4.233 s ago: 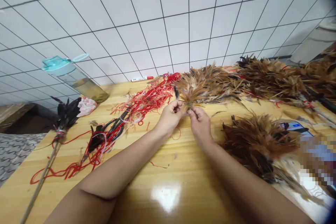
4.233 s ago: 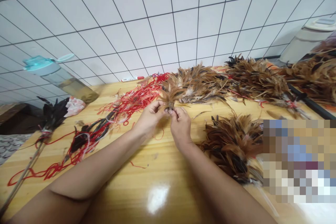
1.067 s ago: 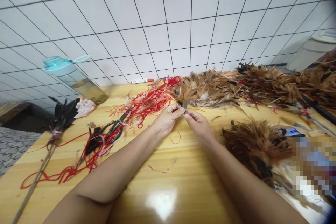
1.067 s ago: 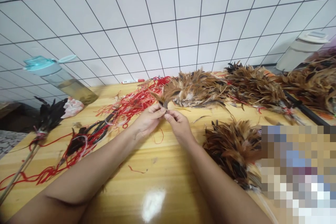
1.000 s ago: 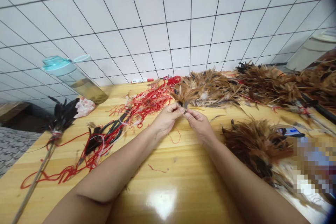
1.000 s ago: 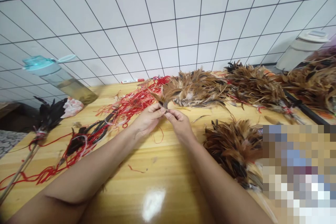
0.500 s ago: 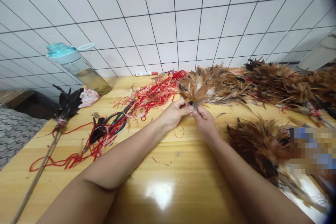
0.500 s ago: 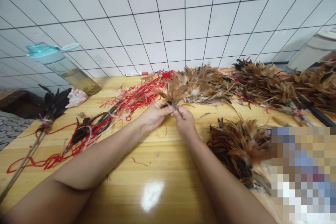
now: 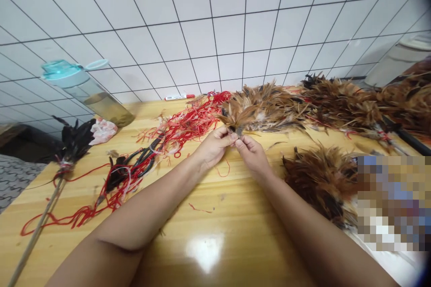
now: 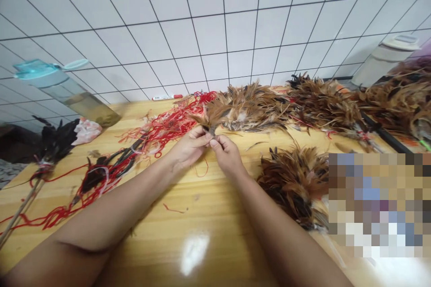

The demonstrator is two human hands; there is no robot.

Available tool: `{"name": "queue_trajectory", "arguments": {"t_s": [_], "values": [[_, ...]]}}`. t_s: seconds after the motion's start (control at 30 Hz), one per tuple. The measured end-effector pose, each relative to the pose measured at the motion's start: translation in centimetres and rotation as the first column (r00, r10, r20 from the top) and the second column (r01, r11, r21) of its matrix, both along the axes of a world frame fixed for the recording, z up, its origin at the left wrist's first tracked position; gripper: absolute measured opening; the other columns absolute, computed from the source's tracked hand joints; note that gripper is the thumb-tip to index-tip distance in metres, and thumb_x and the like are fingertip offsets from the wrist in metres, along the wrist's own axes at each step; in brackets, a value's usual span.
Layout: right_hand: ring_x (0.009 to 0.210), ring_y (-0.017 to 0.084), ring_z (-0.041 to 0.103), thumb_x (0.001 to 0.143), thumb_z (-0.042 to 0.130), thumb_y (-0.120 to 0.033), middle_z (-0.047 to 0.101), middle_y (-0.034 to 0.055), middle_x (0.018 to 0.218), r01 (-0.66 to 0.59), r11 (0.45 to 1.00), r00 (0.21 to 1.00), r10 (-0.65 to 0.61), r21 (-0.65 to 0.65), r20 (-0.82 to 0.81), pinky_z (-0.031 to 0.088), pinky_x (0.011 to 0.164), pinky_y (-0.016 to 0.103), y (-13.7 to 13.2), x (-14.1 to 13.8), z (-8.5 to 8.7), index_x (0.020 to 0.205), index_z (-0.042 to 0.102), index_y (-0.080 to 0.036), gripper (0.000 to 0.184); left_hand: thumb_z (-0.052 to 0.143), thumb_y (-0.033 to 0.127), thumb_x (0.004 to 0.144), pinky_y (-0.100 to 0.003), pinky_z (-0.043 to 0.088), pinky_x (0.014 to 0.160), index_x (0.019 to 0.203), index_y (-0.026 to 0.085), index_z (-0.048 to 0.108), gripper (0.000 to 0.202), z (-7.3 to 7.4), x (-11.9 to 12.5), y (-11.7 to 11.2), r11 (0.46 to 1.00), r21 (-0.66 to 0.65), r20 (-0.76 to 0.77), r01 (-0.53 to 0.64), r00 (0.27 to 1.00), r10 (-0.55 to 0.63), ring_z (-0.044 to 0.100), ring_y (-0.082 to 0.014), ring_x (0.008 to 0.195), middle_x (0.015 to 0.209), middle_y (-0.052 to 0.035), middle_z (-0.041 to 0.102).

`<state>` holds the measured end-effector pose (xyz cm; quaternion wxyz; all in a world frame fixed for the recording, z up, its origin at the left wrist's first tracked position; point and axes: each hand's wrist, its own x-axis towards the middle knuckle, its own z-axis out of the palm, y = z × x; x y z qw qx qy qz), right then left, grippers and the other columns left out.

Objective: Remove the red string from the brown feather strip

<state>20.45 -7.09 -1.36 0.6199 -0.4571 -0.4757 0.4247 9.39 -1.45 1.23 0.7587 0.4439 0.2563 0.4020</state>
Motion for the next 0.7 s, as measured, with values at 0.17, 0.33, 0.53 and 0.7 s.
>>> {"name": "queue_trajectory", "arguments": {"t_s": [0.17, 0.33, 0.53, 0.7], "values": [[0.075, 0.016, 0.053, 0.074, 0.063, -0.047, 0.057, -0.0004, 0.072, -0.035, 0.999, 0.998, 0.034, -0.017, -0.045, 0.043, 0.079, 0.031, 0.13, 0.02, 0.01, 0.070, 0.057, -0.021, 0.027, 0.088, 0.028, 0.050, -0.021, 0.036, 0.062, 0.067, 0.013, 0.061, 0.035, 0.39, -0.23, -0.05, 1.000, -0.022, -0.028, 0.003, 1.000, -0.004, 0.048, -0.0069, 0.060, 0.063, 0.0029, 0.056], [0.081, 0.018, 0.055, 0.076, 0.061, -0.044, 0.060, 0.0021, 0.077, -0.044, 0.999, 0.999, 0.043, -0.016, -0.014, 0.042, 0.084, 0.033, 0.07, 0.28, 0.14, 0.070, 0.061, -0.021, 0.023, 0.087, 0.030, 0.051, -0.022, 0.036, 0.060, 0.067, 0.012, 0.062, 0.035, 0.36, -0.25, -0.09, 1.000, -0.007, -0.048, 0.025, 0.999, -0.026, 0.046, -0.0064, 0.058, 0.062, 0.0027, 0.055], [0.076, 0.017, 0.050, 0.080, 0.057, -0.045, 0.053, 0.0013, 0.071, 0.024, 0.999, 0.996, -0.027, 0.041, 0.087, 0.041, 0.077, 0.032, 0.21, 0.60, -0.45, 0.062, 0.054, -0.022, 0.029, 0.086, 0.028, 0.054, -0.023, 0.040, 0.062, 0.067, 0.013, 0.061, 0.031, 0.25, -0.08, -0.16, 0.997, 0.011, -0.022, 0.075, 0.997, -0.075, 0.052, -0.0078, 0.058, 0.061, 0.0025, 0.057], [0.069, 0.014, 0.045, 0.080, 0.057, -0.049, 0.049, 0.0003, 0.069, -0.010, 1.000, 1.000, 0.010, 0.007, -0.001, 0.040, 0.065, 0.028, 0.36, 0.68, -0.82, 0.066, 0.053, -0.022, 0.032, 0.086, 0.030, 0.052, -0.024, 0.042, 0.062, 0.067, 0.013, 0.059, 0.035, 0.57, -0.01, -0.21, 0.994, 0.076, -0.014, 0.074, 0.997, -0.073, 0.054, -0.0082, 0.056, 0.058, 0.0035, 0.058]]}}
